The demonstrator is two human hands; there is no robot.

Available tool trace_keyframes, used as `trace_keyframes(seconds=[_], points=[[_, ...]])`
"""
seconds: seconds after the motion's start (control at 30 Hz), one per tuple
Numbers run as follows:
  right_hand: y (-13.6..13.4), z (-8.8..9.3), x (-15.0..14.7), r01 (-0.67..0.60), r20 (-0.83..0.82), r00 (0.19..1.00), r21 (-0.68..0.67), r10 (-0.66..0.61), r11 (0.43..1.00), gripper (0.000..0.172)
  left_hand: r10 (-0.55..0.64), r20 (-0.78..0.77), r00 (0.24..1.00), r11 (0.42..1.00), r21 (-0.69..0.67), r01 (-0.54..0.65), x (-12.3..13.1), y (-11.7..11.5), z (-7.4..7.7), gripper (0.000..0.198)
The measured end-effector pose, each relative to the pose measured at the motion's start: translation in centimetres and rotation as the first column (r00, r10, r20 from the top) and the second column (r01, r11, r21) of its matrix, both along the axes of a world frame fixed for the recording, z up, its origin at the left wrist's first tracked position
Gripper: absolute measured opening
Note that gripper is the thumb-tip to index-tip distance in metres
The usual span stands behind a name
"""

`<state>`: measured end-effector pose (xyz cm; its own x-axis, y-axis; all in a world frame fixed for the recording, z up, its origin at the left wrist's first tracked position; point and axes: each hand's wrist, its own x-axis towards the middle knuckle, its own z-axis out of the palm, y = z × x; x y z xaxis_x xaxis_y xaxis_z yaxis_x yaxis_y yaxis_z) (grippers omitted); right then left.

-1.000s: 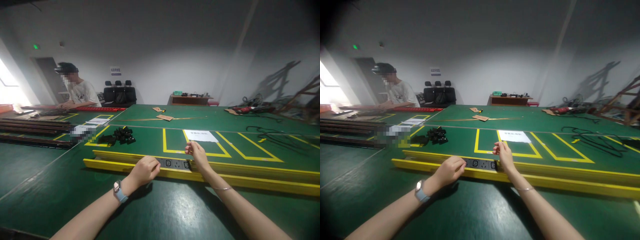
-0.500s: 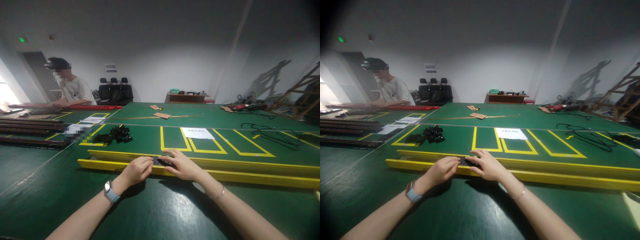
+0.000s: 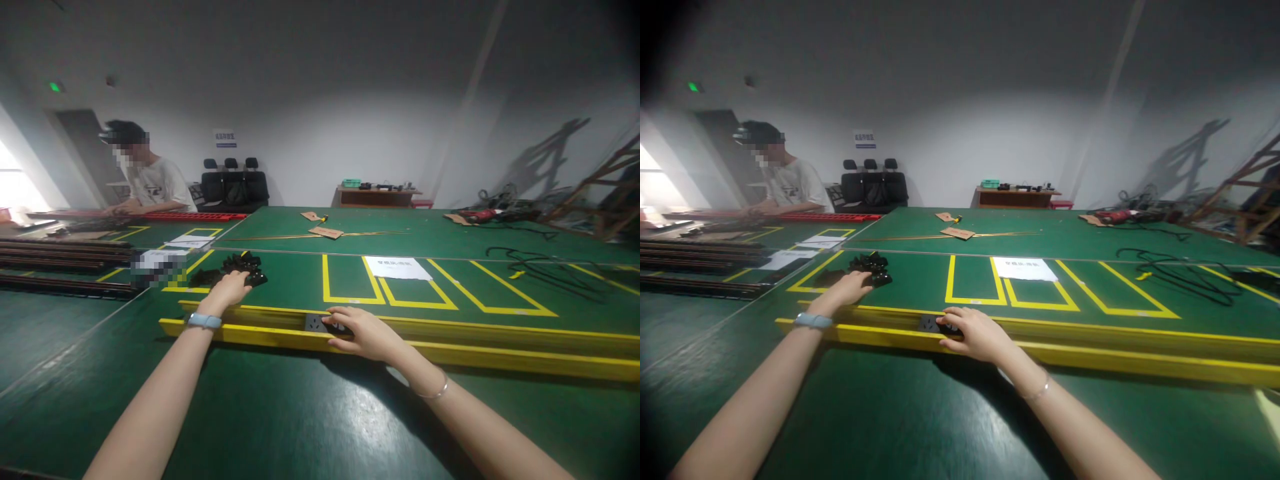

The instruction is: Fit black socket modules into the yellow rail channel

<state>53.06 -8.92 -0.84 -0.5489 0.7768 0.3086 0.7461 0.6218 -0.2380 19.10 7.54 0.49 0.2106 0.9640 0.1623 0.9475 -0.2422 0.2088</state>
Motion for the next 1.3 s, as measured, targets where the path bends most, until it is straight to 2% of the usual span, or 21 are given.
trace_keyframes(seconds=[0.17, 0.33, 0.5, 0.67, 0.73, 0.8, 0.87, 0.93, 1.03, 1.13, 1.2, 1.3], points=[[-0.1, 0.3, 0.0, -0.017, -0.046, 0.999, -0.014, 0.016, 1.000, 0.037, -0.058, -0.057, 0.997, 0.998, -0.023, 0.057, 1.6, 2.8, -2.2, 0.055], [-0.1, 0.0, 0.1, -0.017, -0.046, 0.999, 0.006, 0.017, 1.000, 0.038, -0.049, -0.066, 0.997, 0.997, -0.059, 0.045, 2.1, 3.3, -3.7, 0.048], [0.0, -0.1, 0.2, -0.025, -0.041, 0.999, 0.023, 0.026, 0.999, 0.040, -0.011, -0.088, 0.996, 0.998, -0.059, 0.006, 1.9, 2.7, -3.6, 0.034], [-0.1, 0.1, 0.2, -0.022, -0.031, 0.999, 0.013, 0.022, 1.000, 0.040, -0.036, -0.101, 0.994, 0.997, -0.067, 0.029, 1.8, 2.2, -3.3, 0.028], [-0.2, 0.2, 0.1, -0.018, -0.024, 1.000, 0.011, 0.018, 1.000, 0.040, -0.033, -0.100, 0.994, 0.998, -0.058, 0.028, 1.9, 2.1, -3.1, 0.032], [-0.2, 0.2, 0.0, -0.014, -0.019, 1.000, 0.014, 0.015, 1.000, 0.040, 0.003, -0.038, 0.999, 0.999, -0.045, -0.005, 2.1, 2.0, -2.7, 0.043], [-0.2, 0.2, 0.0, -0.014, -0.018, 1.000, 0.020, 0.014, 1.000, 0.040, 0.062, 0.121, 0.991, 0.997, -0.060, -0.056, 2.3, 1.8, -2.1, 0.050], [-0.2, 0.1, 0.0, -0.015, -0.019, 1.000, 0.023, 0.016, 1.000, 0.040, 0.092, 0.337, 0.937, 0.990, -0.134, -0.049, 2.5, 1.3, -1.2, 0.046], [-0.2, 0.0, 0.1, -0.019, -0.023, 1.000, 0.024, 0.020, 1.000, 0.040, 0.038, 0.596, 0.802, 0.953, -0.263, 0.150, 2.4, 0.0, -0.1, 0.038], [-0.1, 0.0, 0.1, -0.024, -0.031, 0.999, 0.029, 0.025, 0.999, 0.039, 0.026, 0.753, 0.657, 0.893, -0.313, 0.323, 1.6, -1.8, 0.2, 0.036], [-0.1, 0.0, 0.1, -0.027, -0.033, 0.999, 0.030, 0.028, 0.999, 0.039, 0.073, 0.830, 0.553, 0.872, -0.322, 0.368, 0.8, -3.0, 0.0, 0.038], [-0.1, -0.1, 0.1, -0.026, -0.024, 0.999, 0.028, 0.027, 0.999, 0.039, 0.124, 0.923, 0.365, 0.902, -0.258, 0.345, -0.7, -4.3, -0.5, 0.042]])
